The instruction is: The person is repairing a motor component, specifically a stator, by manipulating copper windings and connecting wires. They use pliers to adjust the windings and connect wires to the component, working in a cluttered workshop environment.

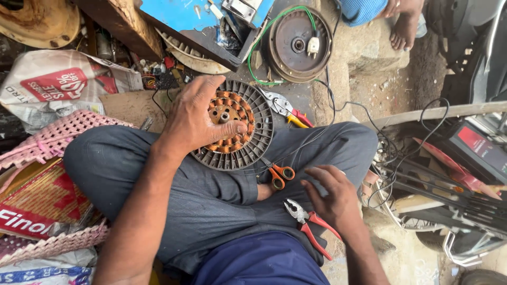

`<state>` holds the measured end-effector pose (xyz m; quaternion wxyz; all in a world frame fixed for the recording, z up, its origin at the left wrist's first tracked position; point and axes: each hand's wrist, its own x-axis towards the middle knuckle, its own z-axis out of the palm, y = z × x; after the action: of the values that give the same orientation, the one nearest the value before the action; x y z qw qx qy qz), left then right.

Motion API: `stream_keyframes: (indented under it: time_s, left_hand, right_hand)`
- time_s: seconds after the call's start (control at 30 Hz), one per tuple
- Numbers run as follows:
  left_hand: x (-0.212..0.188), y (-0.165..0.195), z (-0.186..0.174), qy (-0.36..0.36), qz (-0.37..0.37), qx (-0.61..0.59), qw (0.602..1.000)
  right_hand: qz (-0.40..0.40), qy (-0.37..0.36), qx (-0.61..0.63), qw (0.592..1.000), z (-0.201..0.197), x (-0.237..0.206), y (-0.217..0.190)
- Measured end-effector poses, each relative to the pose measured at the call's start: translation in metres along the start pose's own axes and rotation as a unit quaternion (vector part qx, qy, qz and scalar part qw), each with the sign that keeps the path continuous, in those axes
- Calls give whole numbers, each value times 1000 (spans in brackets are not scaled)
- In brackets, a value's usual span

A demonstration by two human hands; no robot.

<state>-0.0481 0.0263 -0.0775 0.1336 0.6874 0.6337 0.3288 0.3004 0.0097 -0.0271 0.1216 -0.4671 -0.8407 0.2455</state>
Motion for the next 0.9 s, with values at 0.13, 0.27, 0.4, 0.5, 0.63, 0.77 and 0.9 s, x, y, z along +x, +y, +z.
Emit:
stream_keyframes:
  time_s: [0.13,0.27,0.4,0.5,0.63,0.77,0.9]
  left_hand:
    - [-11,-11,11,-1,15,-27,1000]
    - [-19,-19,8,28,44,-40,998]
    - [-19,-22,0,43,34,-40,998]
    - [-20,-24,-11,91,25,-75,993]
    - [-23,-29,-22,190,-35,-154,969]
    - [-25,-33,-26,236,-136,-283,920]
    - [-26,-35,-28,224,-186,-375,880]
  right_hand:
    - [-29,-107,36,993,13,5,-13]
    - [-9,-165,30,986,9,-1,-4]
    - [59,-303,-84,948,-12,-25,19]
    - [52,-400,-24,915,-23,-60,30]
    - [93,-427,-158,886,-13,-107,35]
    - [48,-359,-233,903,15,-131,41]
    - [130,-253,-181,941,23,-145,44]
